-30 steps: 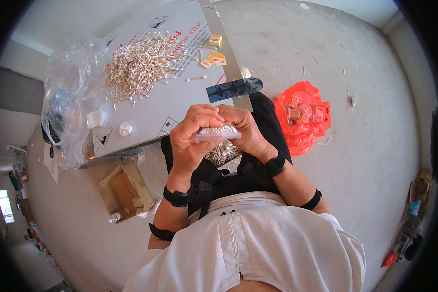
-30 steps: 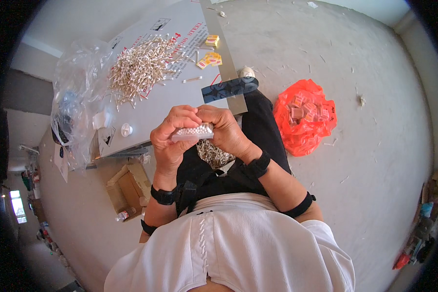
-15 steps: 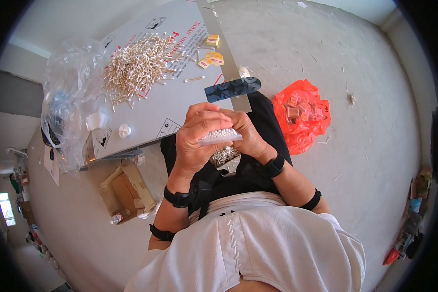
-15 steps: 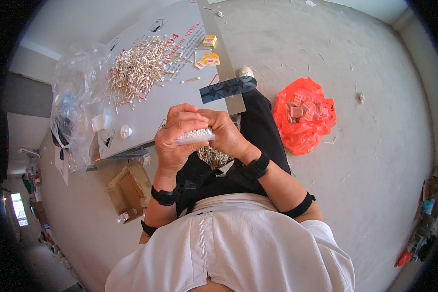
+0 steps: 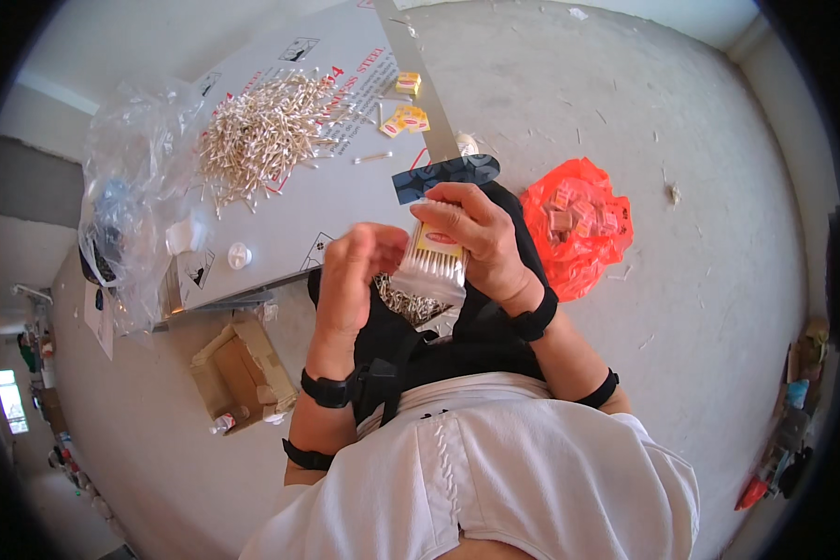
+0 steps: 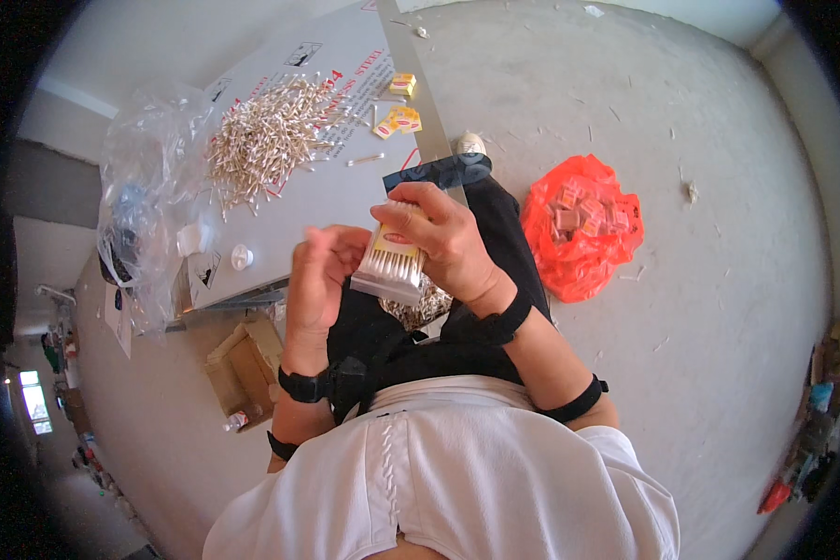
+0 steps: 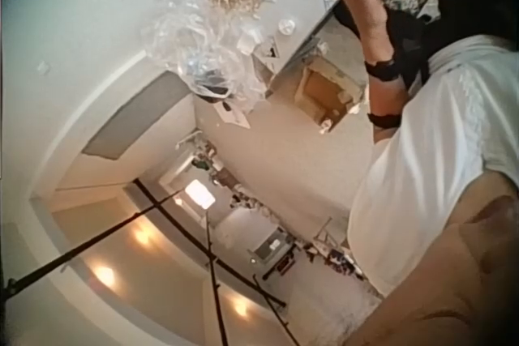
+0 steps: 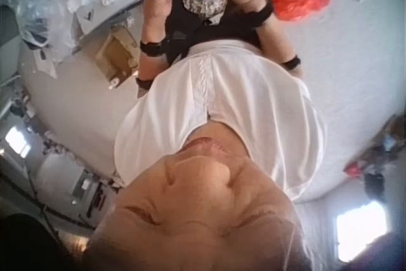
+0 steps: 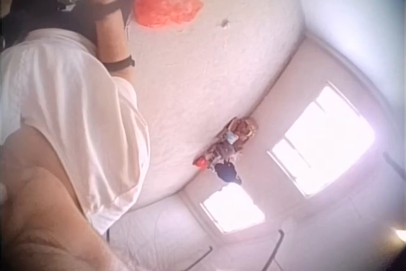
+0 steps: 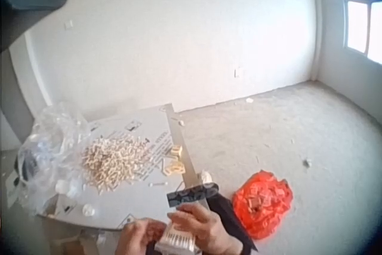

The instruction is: The person is counting and packing bundles of cotton swabs into small plastic bags.

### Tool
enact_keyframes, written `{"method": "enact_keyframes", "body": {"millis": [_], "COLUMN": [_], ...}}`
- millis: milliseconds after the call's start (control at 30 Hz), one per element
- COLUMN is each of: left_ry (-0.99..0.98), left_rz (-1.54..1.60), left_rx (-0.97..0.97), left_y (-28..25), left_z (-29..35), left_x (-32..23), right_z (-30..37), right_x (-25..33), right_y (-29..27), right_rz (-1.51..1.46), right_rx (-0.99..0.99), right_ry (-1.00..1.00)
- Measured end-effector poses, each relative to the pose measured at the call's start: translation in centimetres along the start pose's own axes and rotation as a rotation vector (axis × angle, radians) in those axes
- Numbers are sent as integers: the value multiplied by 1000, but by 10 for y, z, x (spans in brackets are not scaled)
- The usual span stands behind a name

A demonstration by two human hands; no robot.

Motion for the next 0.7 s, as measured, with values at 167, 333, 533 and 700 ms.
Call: {"method": "enact_keyframes", "body": {"millis": [167, 333, 533, 700], "left_ry": [-93, 174, 609, 681], "left_rz": [18, -106, -536, -602], "left_rx": [155, 19, -131, -120], "left_y": [39, 30, 33, 36], "left_z": [8, 3, 11, 18], "left_x": [2, -5, -38, -70], "right_z": [-9, 19, 18, 18], "right_x": [23, -48, -14, -20], "right_y": [-5, 3, 30, 24], "right_rz": [140, -975, -1215, -1121], "right_rx": [-34, -242, 67, 8], "right_ry": [-110, 549, 581, 568]}}
Point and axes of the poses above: each hand's wrist, its own z-axis away from the middle knuckle, its own y-axis out of the palm, x = y × z, the point moved 7 cm from there along -z, towards the middle knuckle, and after that the axes turned 3 degrees about -z, right-handed, at the moved point
